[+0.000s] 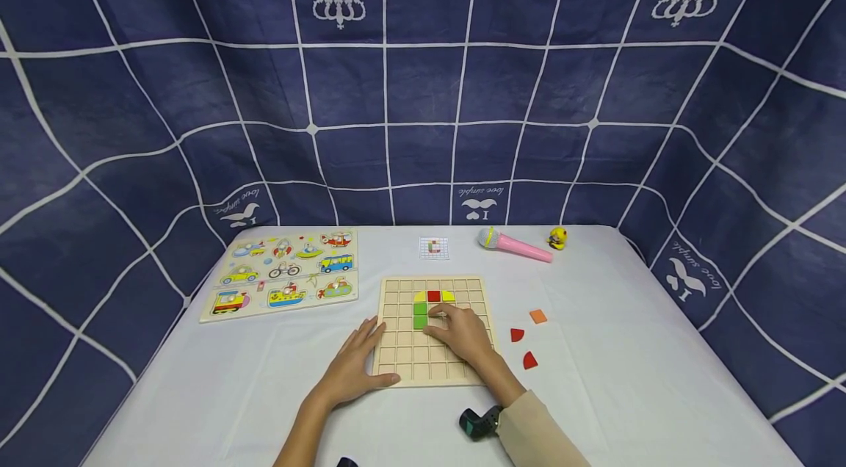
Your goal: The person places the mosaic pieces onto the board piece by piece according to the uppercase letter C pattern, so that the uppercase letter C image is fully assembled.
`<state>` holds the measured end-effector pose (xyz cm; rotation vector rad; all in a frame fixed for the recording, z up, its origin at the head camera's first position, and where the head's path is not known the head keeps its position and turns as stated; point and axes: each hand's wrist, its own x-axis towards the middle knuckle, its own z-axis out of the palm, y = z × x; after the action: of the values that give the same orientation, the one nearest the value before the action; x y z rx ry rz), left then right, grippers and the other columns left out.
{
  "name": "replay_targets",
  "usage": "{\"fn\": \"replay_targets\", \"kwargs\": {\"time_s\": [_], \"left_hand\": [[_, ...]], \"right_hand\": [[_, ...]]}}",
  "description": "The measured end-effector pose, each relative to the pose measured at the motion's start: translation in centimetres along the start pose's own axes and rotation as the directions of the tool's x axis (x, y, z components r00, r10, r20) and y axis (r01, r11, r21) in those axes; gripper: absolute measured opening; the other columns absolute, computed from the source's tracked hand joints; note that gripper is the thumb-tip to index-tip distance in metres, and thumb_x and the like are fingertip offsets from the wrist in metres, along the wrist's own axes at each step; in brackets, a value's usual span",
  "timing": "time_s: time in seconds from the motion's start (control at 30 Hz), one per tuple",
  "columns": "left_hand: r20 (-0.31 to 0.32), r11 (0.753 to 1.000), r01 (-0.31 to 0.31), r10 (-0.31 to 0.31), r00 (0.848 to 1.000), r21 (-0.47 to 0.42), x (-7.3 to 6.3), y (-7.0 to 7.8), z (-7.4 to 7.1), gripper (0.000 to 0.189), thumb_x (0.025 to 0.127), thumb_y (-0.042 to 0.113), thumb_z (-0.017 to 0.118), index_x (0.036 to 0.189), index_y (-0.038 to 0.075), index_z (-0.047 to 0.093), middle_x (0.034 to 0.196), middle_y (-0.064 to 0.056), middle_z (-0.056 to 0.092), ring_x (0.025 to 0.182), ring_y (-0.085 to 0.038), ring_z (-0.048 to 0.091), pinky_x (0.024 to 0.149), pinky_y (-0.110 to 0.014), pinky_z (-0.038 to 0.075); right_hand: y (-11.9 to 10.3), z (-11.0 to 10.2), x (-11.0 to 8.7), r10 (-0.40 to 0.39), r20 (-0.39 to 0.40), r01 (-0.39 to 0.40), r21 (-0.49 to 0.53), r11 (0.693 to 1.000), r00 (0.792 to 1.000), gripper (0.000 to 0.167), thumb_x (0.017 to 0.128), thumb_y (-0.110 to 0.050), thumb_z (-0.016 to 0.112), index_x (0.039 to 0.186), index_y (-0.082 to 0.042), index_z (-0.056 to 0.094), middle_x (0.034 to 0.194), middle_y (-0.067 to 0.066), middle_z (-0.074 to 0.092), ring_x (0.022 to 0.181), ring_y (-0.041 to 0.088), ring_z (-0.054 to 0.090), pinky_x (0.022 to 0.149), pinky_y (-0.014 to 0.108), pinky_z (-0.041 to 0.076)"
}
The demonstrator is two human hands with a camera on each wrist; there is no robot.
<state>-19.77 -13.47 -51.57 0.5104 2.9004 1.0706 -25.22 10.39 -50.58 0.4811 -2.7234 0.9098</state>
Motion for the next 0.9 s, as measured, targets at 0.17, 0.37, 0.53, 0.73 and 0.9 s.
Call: {"fn": "replay_targets", "kwargs": {"time_s": [0.17, 0.37, 0.53, 0.73, 0.9], "left_hand": [[0.000, 1.000, -0.001, 0.001, 1.000, 0.005, 0.1, 0.0, 0.0, 0.100, 0.065, 0.060, 0.072, 0.143, 0.011, 0.035, 0.150, -0.012, 0.023, 0.137, -0.036, 0.016, 0.105, -0.056, 0.021], [0.004, 1.000, 0.002, -0.002, 1.000, 0.002, 0.1, 0.1, 0.0, 0.101, 0.064, 0.059, 0.073, 0.143, 0.010, 0.034, 0.150, -0.013, 0.023, 0.137, -0.036, 0.016, 0.106, -0.055, 0.020], [-0.001, 1.000, 0.010, -0.010, 1.000, -0.007, 0.0, 0.1, -0.1, 0.100, 0.064, 0.059, 0.073, 0.143, 0.011, 0.035, 0.150, -0.012, 0.022, 0.137, -0.035, 0.015, 0.106, -0.055, 0.020], [0.001, 1.000, 0.009, -0.009, 1.000, 0.014, 0.1, 0.0, 0.0, 0.101, 0.065, 0.062, 0.072, 0.144, 0.011, 0.034, 0.151, -0.011, 0.022, 0.137, -0.034, 0.015, 0.107, -0.053, 0.019], [0.003, 1.000, 0.000, 0.000, 1.000, 0.005, 0.2, 0.0, 0.0, 0.101, 0.064, 0.060, 0.073, 0.143, 0.009, 0.035, 0.150, -0.013, 0.023, 0.137, -0.036, 0.016, 0.107, -0.054, 0.019]], "right_hand": [[0.4, -1.2, -0.6, -0.002, -0.030, 0.002, 0.015, 1.000, 1.000, 0.030, 0.074, -0.038, 0.076, 0.097, -0.020, 0.069, 0.048, -0.011, 0.035, 0.046, 0.004, 0.026, 0.039, 0.021, 0.025], [2.1, -4.3, -2.0, 0.002, -0.069, -0.003, -0.007, 1.000, 0.998, 0.029, 0.075, -0.034, 0.076, 0.099, -0.019, 0.069, 0.048, -0.011, 0.032, 0.044, 0.002, 0.023, 0.038, 0.020, 0.021], [4.4, -7.4, -3.5, 0.025, -0.096, -0.029, -0.037, 0.999, 0.995, 0.028, 0.075, -0.029, 0.077, 0.099, -0.017, 0.069, 0.049, -0.010, 0.032, 0.043, 0.003, 0.024, 0.038, 0.020, 0.021], [7.1, -9.6, -5.3, 0.111, -0.089, -0.119, -0.096, 0.988, 0.990, 0.028, 0.073, -0.028, 0.079, 0.098, -0.018, 0.070, 0.051, -0.007, 0.035, 0.045, 0.006, 0.027, 0.040, 0.021, 0.024], [8.5, -10.1, -6.2, 0.195, -0.062, -0.200, -0.078, 0.977, 0.979, 0.030, 0.071, -0.025, 0.081, 0.097, -0.017, 0.071, 0.052, -0.005, 0.035, 0.047, 0.008, 0.027, 0.041, 0.023, 0.023]]}}
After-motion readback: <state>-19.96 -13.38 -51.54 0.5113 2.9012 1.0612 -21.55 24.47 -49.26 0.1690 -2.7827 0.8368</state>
